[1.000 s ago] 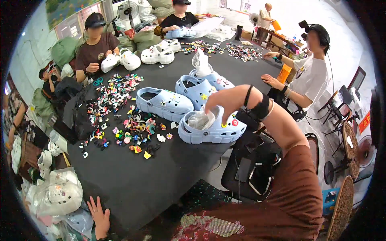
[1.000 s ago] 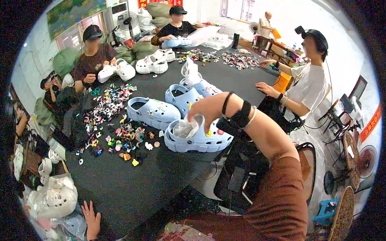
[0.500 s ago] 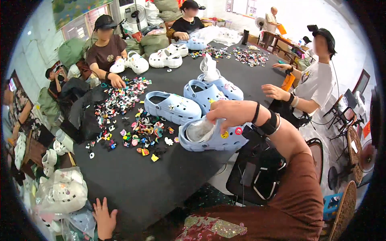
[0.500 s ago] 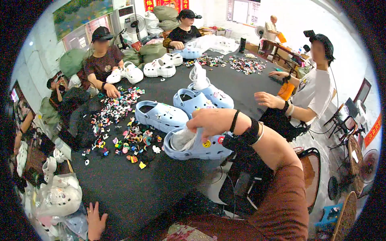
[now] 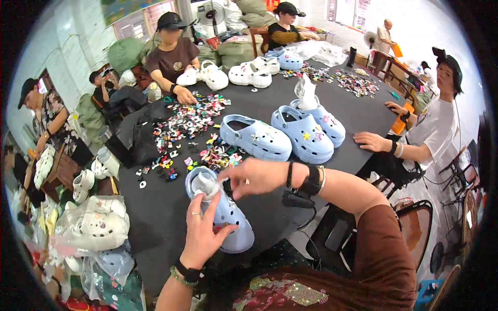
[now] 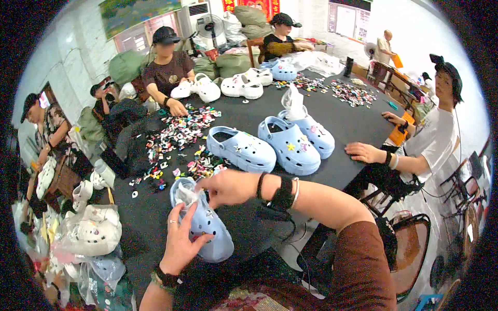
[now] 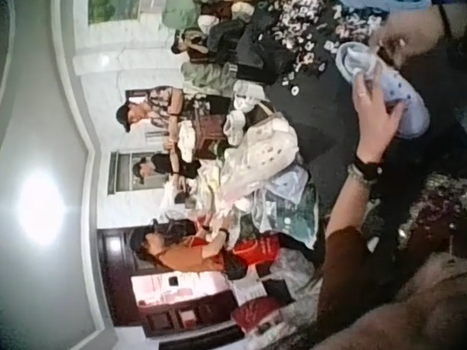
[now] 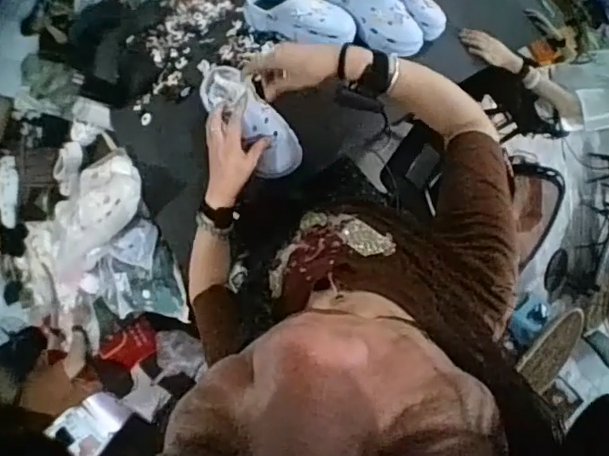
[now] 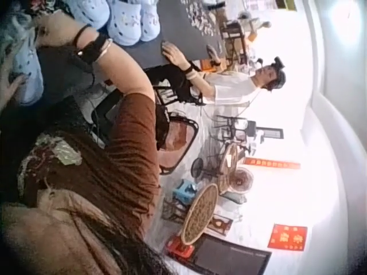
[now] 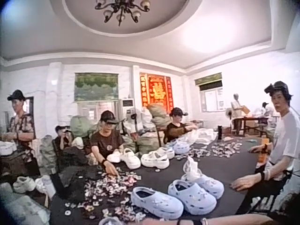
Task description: Apply decorative charms to the holes of foam-clog shoes.
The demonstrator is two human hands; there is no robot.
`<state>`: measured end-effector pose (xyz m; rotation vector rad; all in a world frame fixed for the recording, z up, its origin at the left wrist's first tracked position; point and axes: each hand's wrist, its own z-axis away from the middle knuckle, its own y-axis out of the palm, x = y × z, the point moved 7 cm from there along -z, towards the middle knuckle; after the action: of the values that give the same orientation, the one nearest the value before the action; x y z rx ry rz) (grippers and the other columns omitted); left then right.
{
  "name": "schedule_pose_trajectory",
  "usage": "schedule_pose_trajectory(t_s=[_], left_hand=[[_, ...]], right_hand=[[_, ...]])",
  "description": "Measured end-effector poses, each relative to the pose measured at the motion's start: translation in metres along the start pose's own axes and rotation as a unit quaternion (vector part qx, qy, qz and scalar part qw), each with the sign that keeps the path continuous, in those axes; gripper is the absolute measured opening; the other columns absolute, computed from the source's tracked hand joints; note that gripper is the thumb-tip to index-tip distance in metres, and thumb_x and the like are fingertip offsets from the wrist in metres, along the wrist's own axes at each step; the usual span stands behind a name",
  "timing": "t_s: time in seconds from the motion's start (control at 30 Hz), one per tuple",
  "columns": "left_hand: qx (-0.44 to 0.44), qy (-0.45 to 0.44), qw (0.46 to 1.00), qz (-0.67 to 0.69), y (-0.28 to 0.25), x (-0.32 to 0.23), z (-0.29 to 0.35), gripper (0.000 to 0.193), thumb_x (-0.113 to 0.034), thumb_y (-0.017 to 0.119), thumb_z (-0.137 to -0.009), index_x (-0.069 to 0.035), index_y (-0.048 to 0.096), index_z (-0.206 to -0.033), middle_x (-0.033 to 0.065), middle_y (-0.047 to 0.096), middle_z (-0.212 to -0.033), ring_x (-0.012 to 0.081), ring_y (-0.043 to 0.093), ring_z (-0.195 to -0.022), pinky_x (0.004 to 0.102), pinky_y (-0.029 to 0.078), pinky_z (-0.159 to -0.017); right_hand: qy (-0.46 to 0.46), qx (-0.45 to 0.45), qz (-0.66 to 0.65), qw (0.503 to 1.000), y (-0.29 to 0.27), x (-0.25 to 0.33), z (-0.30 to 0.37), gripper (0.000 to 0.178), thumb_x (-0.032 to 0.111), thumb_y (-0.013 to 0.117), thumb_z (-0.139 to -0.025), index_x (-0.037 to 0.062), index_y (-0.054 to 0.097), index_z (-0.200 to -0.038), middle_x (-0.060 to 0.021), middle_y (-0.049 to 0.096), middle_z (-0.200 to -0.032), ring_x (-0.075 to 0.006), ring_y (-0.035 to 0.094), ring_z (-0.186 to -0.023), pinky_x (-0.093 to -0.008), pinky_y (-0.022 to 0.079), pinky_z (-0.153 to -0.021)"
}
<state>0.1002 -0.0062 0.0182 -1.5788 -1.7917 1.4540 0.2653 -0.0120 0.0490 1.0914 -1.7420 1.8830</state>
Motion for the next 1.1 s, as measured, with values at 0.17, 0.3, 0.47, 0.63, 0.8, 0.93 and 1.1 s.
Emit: schedule_pose_trajectory(t_s=[0.17, 0.3, 0.47, 0.63, 0.8, 0.93, 1.1], left_hand=[[-0.055, -0.023, 0.994, 0.093, -0.010, 0.023, -0.005, 0.080, -0.039, 0.077, -0.069, -0.002, 0.042, -0.131, 0.0198, 0.047, -0.122, 0.0376, 0.044, -0.116, 0.0463, 0.036, -0.098], [-0.046, 0.007, 0.997, 0.054, -0.014, 0.020, -0.016, 0.066, -0.033, 0.079, -0.067, -0.002, 0.052, -0.118, 0.0171, 0.050, -0.118, 0.0345, 0.046, -0.113, 0.0439, 0.036, -0.097], [-0.034, 0.038, 0.999, -0.010, 0.000, 0.008, -0.037, 0.062, -0.038, 0.082, -0.060, -0.004, 0.058, -0.105, 0.0146, 0.053, -0.110, 0.0341, 0.047, -0.109, 0.0439, 0.034, -0.097], [-0.034, 0.015, 0.998, 0.045, -0.001, 0.028, -0.032, 0.047, -0.027, 0.083, -0.058, -0.002, 0.057, -0.089, 0.0158, 0.058, -0.083, 0.0365, 0.055, -0.083, 0.0449, 0.042, -0.077], [-0.186, -0.007, 0.983, -0.006, -0.033, 0.017, -0.017, 0.042, -0.027, 0.079, -0.064, -0.002, 0.052, -0.083, 0.0176, 0.058, -0.086, 0.0384, 0.054, -0.088, 0.0462, 0.039, -0.081], [-0.211, -0.073, 0.974, -0.042, -0.080, 0.060, 0.019, 0.039, -0.026, 0.077, -0.066, -0.002, 0.052, -0.083, 0.0164, 0.059, -0.086, 0.0364, 0.055, -0.087, 0.0445, 0.041, -0.078], [-0.107, -0.220, 0.969, 0.021, -0.123, 0.139, 0.079, 0.043, -0.028, 0.075, -0.072, -0.004, 0.058, -0.103, 0.0166, 0.060, -0.093, 0.0350, 0.056, -0.092, 0.0425, 0.043, -0.084]], right_hand=[[0.032, -0.196, 0.250, 0.948, -0.087, -0.071, -0.008, 0.061, 0.015, 0.074, -0.072, 0.0067, 0.047, -0.126, -0.0153, 0.048, -0.126, -0.0338, 0.049, -0.116, -0.0395, 0.044, -0.094], [0.147, -0.098, 0.323, 0.930, -0.099, -0.114, 0.000, 0.073, 0.014, 0.078, -0.065, 0.0074, 0.044, -0.129, -0.0153, 0.046, -0.129, -0.0345, 0.050, -0.115, -0.0402, 0.044, -0.097], [0.139, -0.124, 0.391, 0.901, -0.100, -0.139, -0.011, 0.060, 0.014, 0.081, -0.057, 0.0000, 0.052, -0.107, -0.0180, 0.054, -0.112, -0.0371, 0.060, -0.095, -0.0434, 0.053, -0.079], [0.134, -0.145, 0.375, 0.906, -0.076, -0.098, -0.040, 0.047, 0.015, 0.076, -0.063, 0.0011, 0.053, -0.102, -0.0179, 0.058, -0.102, -0.0373, 0.059, -0.098, -0.0439, 0.051, -0.081], [0.028, -0.152, 0.384, 0.910, -0.069, 0.004, -0.017, 0.058, 0.015, 0.077, -0.061, 0.0002, 0.053, -0.112, -0.0196, 0.057, -0.107, -0.0370, 0.055, -0.102, -0.0426, 0.046, -0.088], [-0.085, -0.070, 0.326, 0.939, -0.019, 0.045, -0.053, 0.052, 0.012, 0.078, -0.058, 0.0015, 0.054, -0.102, -0.0186, 0.055, -0.096, -0.0387, 0.054, -0.092, -0.0415, 0.046, -0.079], [-0.242, 0.034, 0.230, 0.942, 0.062, 0.046, -0.086, 0.059, 0.012, 0.075, -0.067, 0.0035, 0.052, -0.120, -0.0170, 0.054, -0.114, -0.0352, 0.054, -0.102, -0.0398, 0.046, -0.087]])
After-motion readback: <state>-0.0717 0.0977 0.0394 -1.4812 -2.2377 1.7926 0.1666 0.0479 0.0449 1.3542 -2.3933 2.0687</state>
